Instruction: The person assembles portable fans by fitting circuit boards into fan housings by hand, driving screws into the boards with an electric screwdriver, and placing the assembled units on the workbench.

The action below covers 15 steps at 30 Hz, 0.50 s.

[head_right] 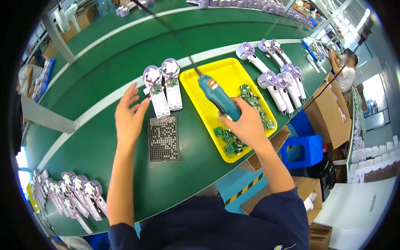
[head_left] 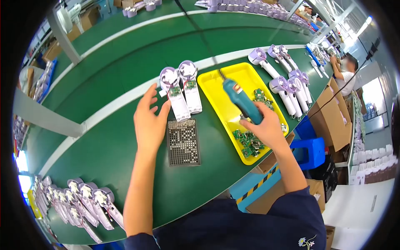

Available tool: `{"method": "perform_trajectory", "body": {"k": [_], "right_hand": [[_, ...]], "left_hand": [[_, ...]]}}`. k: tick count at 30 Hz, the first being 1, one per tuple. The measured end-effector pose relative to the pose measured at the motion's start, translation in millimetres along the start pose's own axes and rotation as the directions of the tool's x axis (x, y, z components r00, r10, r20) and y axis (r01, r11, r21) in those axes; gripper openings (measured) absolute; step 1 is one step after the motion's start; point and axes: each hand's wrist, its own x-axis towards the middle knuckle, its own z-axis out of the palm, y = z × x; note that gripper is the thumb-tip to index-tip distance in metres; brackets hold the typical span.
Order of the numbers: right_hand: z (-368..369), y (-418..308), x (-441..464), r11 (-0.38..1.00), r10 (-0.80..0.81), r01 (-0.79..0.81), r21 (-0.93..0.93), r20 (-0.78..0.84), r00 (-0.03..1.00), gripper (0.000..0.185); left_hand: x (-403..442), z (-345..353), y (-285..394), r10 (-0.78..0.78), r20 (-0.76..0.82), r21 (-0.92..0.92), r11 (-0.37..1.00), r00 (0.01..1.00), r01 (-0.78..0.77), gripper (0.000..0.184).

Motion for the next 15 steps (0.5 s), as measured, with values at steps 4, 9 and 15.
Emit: {"method": "perform_trajectory", "body": {"k": [4,9,15], "right_hand": [[22,-55,-39,0.683,0.076,-0.210,0.699,0.219,0.973,0.061],[71,-73,-75,0.511,-0.132,-0.275,0.814,0.390,0.911,0.062],[102,-79,-93,0.616,-0.275,-0.172,0.769,0.414,0.868,0.069]], "left_hand": [[-97,-21,43,-0.188,0.311,-0.521,0.786,0.931,0.333,0.032],[-153,-35,39,-0.154,0.201,-0.654,0.715,0.967,0.249,0.029],[-184,-59,15,-0.136,0.017,-0.555,0.823,0.990,0.123,0.023]]}}
